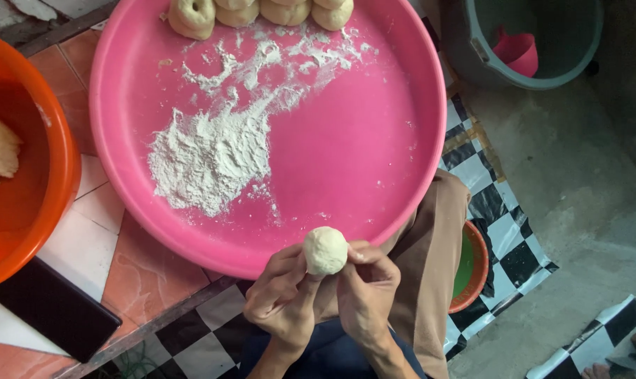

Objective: Shaping small pieces of dough into balls and cylinders on a floured tray

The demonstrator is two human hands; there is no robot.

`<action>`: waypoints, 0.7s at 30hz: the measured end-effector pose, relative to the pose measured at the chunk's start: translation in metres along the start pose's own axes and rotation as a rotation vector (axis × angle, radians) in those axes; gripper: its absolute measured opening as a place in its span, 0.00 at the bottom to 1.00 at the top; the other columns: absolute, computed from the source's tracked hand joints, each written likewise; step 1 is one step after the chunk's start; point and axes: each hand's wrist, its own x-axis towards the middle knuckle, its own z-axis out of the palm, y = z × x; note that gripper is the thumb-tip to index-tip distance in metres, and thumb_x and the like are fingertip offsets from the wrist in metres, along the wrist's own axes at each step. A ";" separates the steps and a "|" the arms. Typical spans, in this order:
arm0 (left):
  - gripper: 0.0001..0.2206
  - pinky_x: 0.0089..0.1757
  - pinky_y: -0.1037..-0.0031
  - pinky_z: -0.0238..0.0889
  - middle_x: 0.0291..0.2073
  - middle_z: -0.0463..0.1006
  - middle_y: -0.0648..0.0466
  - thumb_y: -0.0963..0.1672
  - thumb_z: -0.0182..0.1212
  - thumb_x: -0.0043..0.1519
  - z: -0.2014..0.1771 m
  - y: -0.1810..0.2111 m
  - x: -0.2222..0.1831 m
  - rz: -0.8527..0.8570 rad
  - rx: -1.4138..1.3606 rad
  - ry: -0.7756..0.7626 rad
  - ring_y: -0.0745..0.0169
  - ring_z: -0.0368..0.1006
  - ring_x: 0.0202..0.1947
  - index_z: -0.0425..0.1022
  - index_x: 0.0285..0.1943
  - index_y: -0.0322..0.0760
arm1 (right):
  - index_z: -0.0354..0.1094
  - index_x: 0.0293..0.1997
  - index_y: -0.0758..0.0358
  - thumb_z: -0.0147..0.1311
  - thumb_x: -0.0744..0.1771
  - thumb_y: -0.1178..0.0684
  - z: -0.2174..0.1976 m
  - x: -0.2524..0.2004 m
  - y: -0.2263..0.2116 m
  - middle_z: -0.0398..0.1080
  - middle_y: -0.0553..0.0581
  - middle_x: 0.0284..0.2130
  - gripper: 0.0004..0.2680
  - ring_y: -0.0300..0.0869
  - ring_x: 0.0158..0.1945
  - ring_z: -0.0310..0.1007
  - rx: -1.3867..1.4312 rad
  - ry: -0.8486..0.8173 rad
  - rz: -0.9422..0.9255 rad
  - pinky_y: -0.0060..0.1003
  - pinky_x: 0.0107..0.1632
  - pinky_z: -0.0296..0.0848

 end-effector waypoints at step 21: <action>0.12 0.51 0.68 0.77 0.51 0.80 0.46 0.40 0.63 0.65 -0.099 -0.037 0.037 0.373 0.718 -0.141 0.53 0.78 0.51 0.76 0.56 0.34 | 0.68 0.59 0.64 0.63 0.62 0.68 0.041 0.099 -0.097 0.73 0.57 0.54 0.19 0.42 0.53 0.77 -1.104 -0.573 -0.308 0.32 0.57 0.80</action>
